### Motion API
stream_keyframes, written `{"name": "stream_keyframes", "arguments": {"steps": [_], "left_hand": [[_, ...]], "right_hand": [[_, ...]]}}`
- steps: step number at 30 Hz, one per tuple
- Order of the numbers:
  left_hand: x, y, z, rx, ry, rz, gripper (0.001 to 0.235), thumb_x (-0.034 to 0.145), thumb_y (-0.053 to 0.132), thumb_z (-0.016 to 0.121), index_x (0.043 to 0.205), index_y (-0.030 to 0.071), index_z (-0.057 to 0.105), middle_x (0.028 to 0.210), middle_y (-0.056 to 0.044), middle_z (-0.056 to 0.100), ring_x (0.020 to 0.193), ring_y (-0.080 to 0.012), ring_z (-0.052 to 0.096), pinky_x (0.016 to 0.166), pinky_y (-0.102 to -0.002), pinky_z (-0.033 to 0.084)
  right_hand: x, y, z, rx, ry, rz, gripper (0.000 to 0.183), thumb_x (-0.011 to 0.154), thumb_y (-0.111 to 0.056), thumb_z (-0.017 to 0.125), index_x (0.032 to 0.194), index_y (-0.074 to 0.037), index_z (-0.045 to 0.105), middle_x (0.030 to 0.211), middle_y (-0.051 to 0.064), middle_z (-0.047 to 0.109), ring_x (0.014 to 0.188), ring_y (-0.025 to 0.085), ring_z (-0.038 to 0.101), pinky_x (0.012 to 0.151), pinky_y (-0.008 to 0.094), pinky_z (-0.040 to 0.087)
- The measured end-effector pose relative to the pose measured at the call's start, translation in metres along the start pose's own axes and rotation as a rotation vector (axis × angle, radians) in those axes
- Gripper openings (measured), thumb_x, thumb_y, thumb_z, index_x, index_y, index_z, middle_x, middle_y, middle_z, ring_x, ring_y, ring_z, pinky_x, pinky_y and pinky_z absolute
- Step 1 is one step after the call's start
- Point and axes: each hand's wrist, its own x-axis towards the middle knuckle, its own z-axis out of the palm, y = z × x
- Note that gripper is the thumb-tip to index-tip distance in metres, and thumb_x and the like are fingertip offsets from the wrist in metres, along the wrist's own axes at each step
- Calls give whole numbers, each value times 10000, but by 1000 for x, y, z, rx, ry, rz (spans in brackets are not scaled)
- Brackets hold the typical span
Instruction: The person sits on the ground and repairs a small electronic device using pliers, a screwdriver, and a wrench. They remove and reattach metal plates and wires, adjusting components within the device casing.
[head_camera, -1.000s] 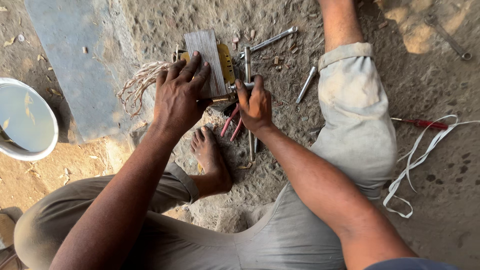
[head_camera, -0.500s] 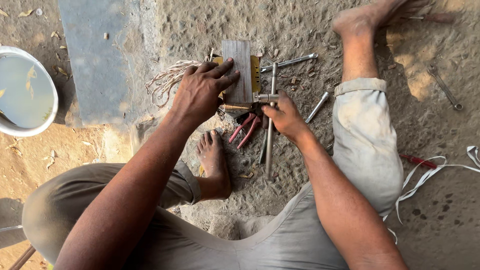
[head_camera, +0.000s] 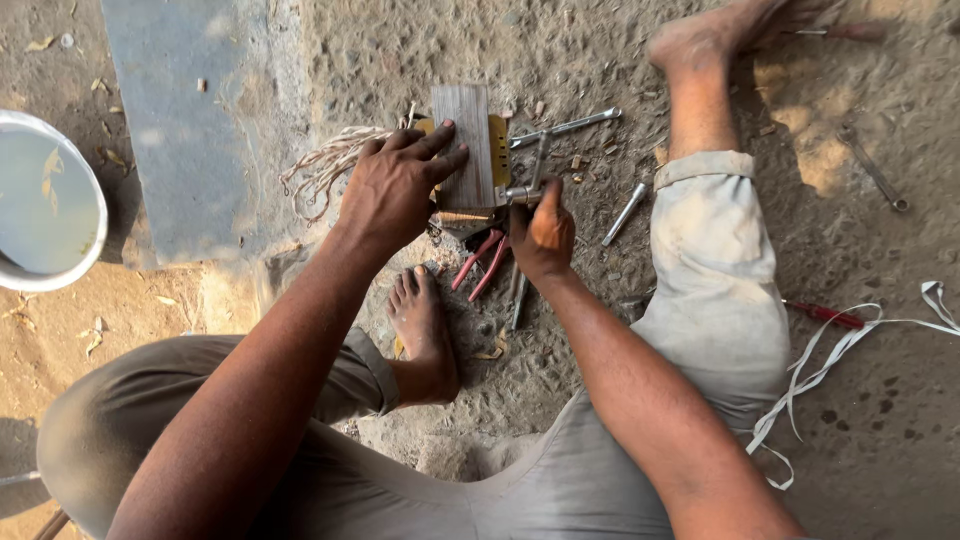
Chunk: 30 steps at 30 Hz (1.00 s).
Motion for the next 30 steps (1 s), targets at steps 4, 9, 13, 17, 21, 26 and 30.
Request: {"name": "stream_keyframes", "arguments": {"steps": [4,9,13,17,21,26,30], "left_hand": [[-1,-2,3,-26,-10,-9,606,837,156,792,1400,309,629,1572,12,474,1372,-273,494,1088,-490,412],[3,-2,0,-26,-35,-10,653,793,248,830,1404,322,611,1571,23,465,1369,-270,477,1099,-489,399],[-3,-3,-4,-41,-21,18,678,788,282,865,1418,300,616,1582,11,481,1382,-276,477,1087,-488,418],[-1,-1,-9,-50,-72,-8,837,639,313,934,1409,297,605,1572,18,460,1392,-264,454,1095,-493,392],[-5,0,-9,-66,-14,8,825,656,347,936,1410,264,612,1561,-10,473,1390,-290,457,1090,-509,390],[-5,3,-7,-58,2,4,801,679,301,925,1416,251,618,1570,-31,478,1393,-306,466,1093,-507,398],[-2,3,1,-26,5,0,800,677,276,931,1414,259,620,1564,-45,482,1370,-316,481,1114,-510,381]], "right_hand": [[1,7,-11,24,-64,-127,272,919,-6,689,1140,-41,534,953,133,766,809,261,772,725,391,633],[15,18,-30,187,-282,-145,122,950,-34,609,1067,-54,632,1013,122,734,945,237,738,835,388,609],[17,7,-46,328,-443,-161,195,910,-110,601,1084,-33,557,987,124,624,981,221,681,892,390,572],[17,-14,-71,416,-487,-158,287,1003,-287,644,1138,-41,580,921,66,610,894,205,628,793,378,520],[12,-36,-65,754,-536,220,305,1046,-387,585,1049,-82,578,661,-36,527,547,102,525,499,279,471],[15,-51,-58,1023,-476,702,227,1064,-336,544,1010,-116,546,565,-35,456,416,86,420,368,262,353],[9,-41,-39,767,-324,655,328,1036,-383,569,985,-60,570,559,-33,468,408,112,404,362,305,356]]}}
